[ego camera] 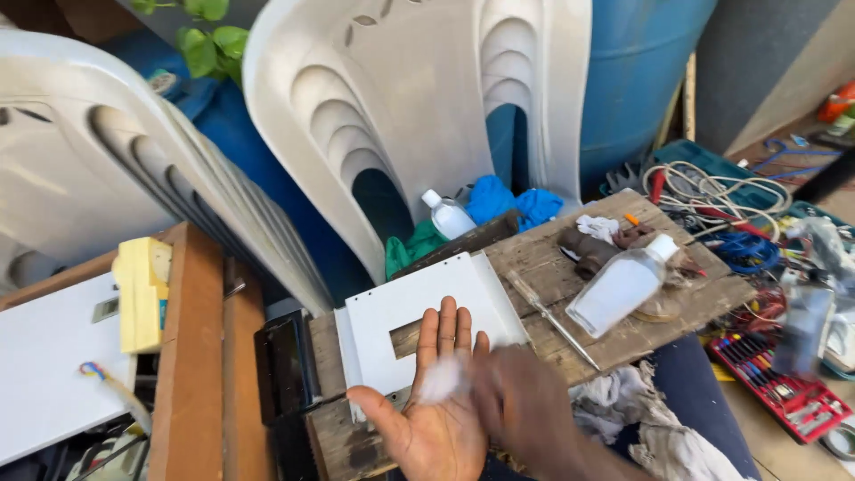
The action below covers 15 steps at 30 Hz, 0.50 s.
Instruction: Cleaning a metal enclosure panel using a cloth, solvent, and a small tool to scrape off residue.
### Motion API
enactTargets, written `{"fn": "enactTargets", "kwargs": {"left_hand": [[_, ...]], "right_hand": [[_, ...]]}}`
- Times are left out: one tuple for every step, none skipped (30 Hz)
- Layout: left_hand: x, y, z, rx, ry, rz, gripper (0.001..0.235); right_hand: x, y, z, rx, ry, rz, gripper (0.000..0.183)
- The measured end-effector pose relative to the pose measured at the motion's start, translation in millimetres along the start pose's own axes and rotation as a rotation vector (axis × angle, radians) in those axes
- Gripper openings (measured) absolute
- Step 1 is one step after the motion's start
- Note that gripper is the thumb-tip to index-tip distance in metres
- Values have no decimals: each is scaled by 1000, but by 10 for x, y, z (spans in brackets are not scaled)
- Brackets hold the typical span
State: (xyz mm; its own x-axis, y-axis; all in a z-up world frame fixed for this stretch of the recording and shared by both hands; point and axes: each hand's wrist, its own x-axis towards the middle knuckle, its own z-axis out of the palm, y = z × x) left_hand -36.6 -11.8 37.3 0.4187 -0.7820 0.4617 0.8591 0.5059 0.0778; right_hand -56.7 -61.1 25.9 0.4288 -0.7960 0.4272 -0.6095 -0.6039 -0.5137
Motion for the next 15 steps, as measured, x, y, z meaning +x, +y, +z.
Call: {"fn": "enactTargets", "kwargs": {"left_hand": [[38,-43,11,2,-13,0,118],[77,-80,27,4,-26,0,117],[92,-70,52,7,-23,2,117],[108,-49,79,23,-29,0,116],[136,3,106,48,-39,3,115],[155,70,72,60,-39,9,115],[182,96,22,65,-44,8,114],[209,123,-36,69,-50,7,113],[210,115,-98,70,-40,12,113],[211,112,-164,94,17,41,113],[251,161,-237,130,65,73,116],[309,179,-250,143,66,81,116],[275,153,-241,160,69,42,110],[243,116,-232,176,73,2,105],[204,10,-238,168,75,-8,105]], "right_hand": [[224,333,-226,75,-42,117,72],[443,658,-460,153,-85,233,60],[458,751,-458,156,-89,233,60],[475,835,-451,194,35,52,47],[511,891,-417,239,160,-135,35],[311,741,-399,251,158,-140,35],[114,634,-406,331,-27,-211,31],[-82,532,-406,409,-213,-283,26],[-162,435,-503,411,-223,-281,26],[-238,338,-596,240,-719,-39,19],[-272,211,-649,49,-1196,199,23],[-252,168,-609,56,-1202,185,23],[-324,140,-617,79,-1210,194,21],[-392,121,-633,103,-1217,204,20],[-373,315,-735,102,-1213,217,20]]}}
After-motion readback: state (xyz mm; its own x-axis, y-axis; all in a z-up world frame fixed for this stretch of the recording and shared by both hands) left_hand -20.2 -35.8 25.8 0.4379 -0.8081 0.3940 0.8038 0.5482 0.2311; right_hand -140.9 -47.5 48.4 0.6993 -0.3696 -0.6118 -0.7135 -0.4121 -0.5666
